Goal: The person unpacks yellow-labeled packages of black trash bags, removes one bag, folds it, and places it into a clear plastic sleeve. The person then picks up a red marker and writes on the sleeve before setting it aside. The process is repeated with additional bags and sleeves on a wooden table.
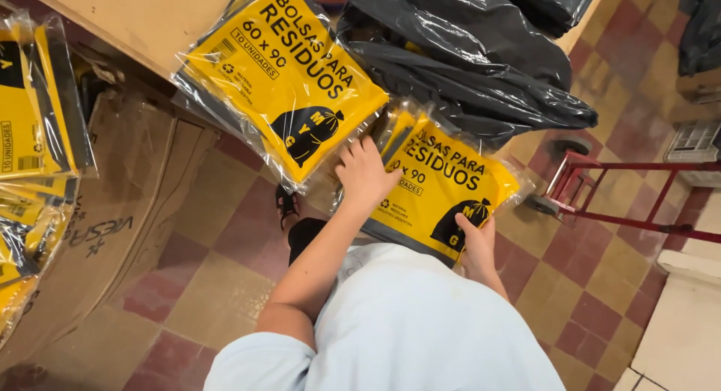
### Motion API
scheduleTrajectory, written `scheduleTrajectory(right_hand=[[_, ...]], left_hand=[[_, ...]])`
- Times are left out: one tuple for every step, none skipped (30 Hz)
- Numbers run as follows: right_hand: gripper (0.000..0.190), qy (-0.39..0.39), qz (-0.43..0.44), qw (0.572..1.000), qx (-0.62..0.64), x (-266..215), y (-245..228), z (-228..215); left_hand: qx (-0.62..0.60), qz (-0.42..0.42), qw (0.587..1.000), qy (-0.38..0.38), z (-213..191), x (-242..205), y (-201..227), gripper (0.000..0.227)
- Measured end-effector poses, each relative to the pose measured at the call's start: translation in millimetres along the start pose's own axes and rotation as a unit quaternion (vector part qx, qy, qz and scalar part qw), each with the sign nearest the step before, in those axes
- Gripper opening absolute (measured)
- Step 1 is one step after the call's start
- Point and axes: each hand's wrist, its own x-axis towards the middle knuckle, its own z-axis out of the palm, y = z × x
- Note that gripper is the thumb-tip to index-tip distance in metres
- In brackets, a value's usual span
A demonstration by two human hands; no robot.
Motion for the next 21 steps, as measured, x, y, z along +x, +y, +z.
scheduleTrajectory(right_hand=[[0.061, -0.004, -0.002, 1.000, 0.006, 3.8, 3.8, -1.4], [0.062, -0.009, -0.003, 1.000, 0.012, 7.6, 7.5, -2.8], [0.062, -0.011, -0.005, 1.000, 0.013, 5.0, 5.0, -0.6], [0.062, -0.006, -0.002, 1.000, 0.012, 2.5, 2.3, 1.7], [0.063, 0.001, 0.003, 1.000, 0.010, -1.5, 0.6, 1.4], [0.063, 0.000, 0.003, 1.000, 0.009, 4.2, 6.6, -1.8], [0.064, 0.001, 0.002, 1.000, 0.007, 10.8, 11.5, -3.8], [0.065, 0.002, 0.000, 1.000, 0.006, 17.6, 16.1, -5.8], [0.065, 0.000, -0.003, 1.000, 0.008, 13.2, 10.1, -2.2], [0.065, 0.002, -0.007, 1.000, 0.005, 8.9, 4.5, 1.4], [0.066, 0.007, -0.007, 1.000, -0.001, 1.1, 2.0, 0.9], [0.066, 0.007, -0.006, 1.000, -0.002, -6.7, -8.0, 4.9], [0.065, -0.001, -0.019, 1.000, -0.015, -15.5, -17.3, 7.8], [0.064, -0.010, -0.032, 0.999, -0.028, -24.2, -27.2, 10.6], [0.064, -0.011, -0.034, 0.999, -0.025, -21.2, -24.1, 9.6], [0.064, -0.009, -0.034, 0.999, -0.040, -18.6, -21.4, 8.7], [0.063, -0.008, -0.034, 0.998, -0.058, -16.2, -19.0, 6.8], [0.063, -0.011, -0.035, 0.998, -0.058, -9.8, -14.4, 4.0], [0.066, -0.011, -0.040, 0.997, -0.062, -3.3, -9.7, 3.2], [0.070, -0.010, -0.046, 0.997, -0.066, 2.8, -5.1, 2.9], [0.070, -0.017, -0.049, 0.996, -0.066, 5.0, -5.9, 5.5]], left_hand=[[0.006, -0.004, 1.000, 0.018, -1.6, -0.7, -1.2, 0.090], [0.011, -0.008, 0.999, 0.036, -3.2, -1.4, -2.4, 0.092], [0.011, -0.008, 0.999, 0.039, 4.5, 4.2, -5.4, 0.092], [0.012, 0.003, 0.999, 0.051, 12.2, 10.3, -8.3, 0.083], [0.011, 0.012, 0.998, 0.060, 21.7, 13.9, -11.2, 0.073], [0.011, 0.011, 0.998, 0.061, 25.2, 7.0, -8.7, 0.073], [0.033, 0.062, 0.994, 0.084, 27.5, 1.9, -5.2, 0.062], [0.054, 0.113, 0.986, 0.106, 29.7, -3.0, -1.6, 0.050], [0.055, 0.114, 0.986, 0.110, 21.5, -13.5, 2.5, 0.050], [0.043, 0.139, 0.980, 0.133, 13.8, -23.9, 6.2, 0.047], [0.031, 0.163, 0.974, 0.152, 9.3, -39.0, 8.8, 0.045], [0.030, 0.162, 0.975, 0.151, 2.3, -30.2, 6.7, 0.045], [0.017, 0.099, 0.990, 0.098, -4.1, -23.5, 4.0, 0.049], [0.004, 0.035, 0.998, 0.045, -10.7, -16.8, 1.7, 0.053], [0.006, 0.036, 0.998, 0.047, -4.2, -11.4, -1.0, 0.053], [0.000, 0.031, 0.999, 0.030, 1.8, -6.0, -3.5, 0.054], [-0.007, 0.023, 1.000, 0.014, 8.5, -2.3, -6.5, 0.055], [-0.007, 0.021, 1.000, 0.016, 12.1, -6.5, -4.6, 0.055], [-0.005, 0.047, 0.998, 0.039, 14.1, -9.6, -3.3, 0.052], [-0.002, 0.074, 0.995, 0.061, 15.8, -12.8, -2.4, 0.050], [-0.002, 0.070, 0.995, 0.067, 11.1, -9.1, -2.2, 0.050]])
